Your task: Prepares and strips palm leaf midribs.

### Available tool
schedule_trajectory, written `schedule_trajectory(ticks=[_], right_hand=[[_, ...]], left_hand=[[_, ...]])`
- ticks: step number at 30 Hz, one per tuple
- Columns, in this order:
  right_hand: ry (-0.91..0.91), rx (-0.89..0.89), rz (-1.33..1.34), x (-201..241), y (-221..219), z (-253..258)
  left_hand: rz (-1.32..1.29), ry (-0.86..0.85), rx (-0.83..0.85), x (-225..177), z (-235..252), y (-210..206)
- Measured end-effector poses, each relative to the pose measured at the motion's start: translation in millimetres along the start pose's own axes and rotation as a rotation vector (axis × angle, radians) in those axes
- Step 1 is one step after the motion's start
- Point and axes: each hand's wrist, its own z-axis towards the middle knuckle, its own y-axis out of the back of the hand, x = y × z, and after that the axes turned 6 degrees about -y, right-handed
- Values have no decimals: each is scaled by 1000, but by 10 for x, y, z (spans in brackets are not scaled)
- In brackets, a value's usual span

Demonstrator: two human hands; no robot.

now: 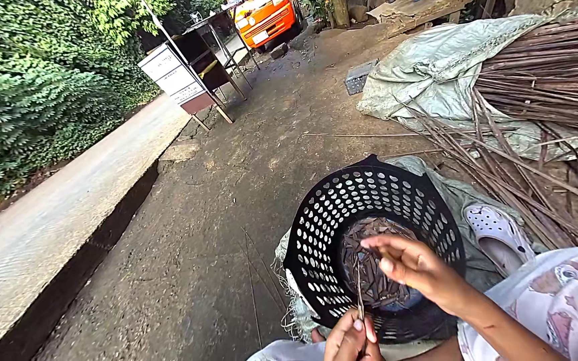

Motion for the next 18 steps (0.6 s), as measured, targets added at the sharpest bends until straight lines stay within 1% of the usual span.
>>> schedule_trajectory(ticks=[2,3,4,6,9,10,11,12,15,16,18], right_hand=[[-2,233,22,-48,-25,-58],[-9,315,61,-78,-50,-62],[-19,347,111,-105,-83,-57],[-22,305,171,-111,-130,-43],[-39,96,164,-34,-131,-3],[-44,68,160,-19,-100,9],[-48,80,156,-19,-61,9],[-46,137,145,-39,-19,-8],[-32,427,55,-117,29,-72],[-46,486,23,-118,12,-81],[-36,485,-26,-112,-26,-84]], left_hand=[[-15,7,6,13,14,-12],[-22,11,7,16,18,-20],[-25,14,5,16,16,-27],[-14,21,1,5,1,-21],[80,48,8,-17,-62,8],[125,49,-2,-15,-86,12],[161,39,-19,-10,-105,14],[179,22,-38,-1,-118,14],[197,-59,-70,17,-127,1],[206,-85,-71,18,-124,-10],[222,-116,-74,15,-118,-24]])
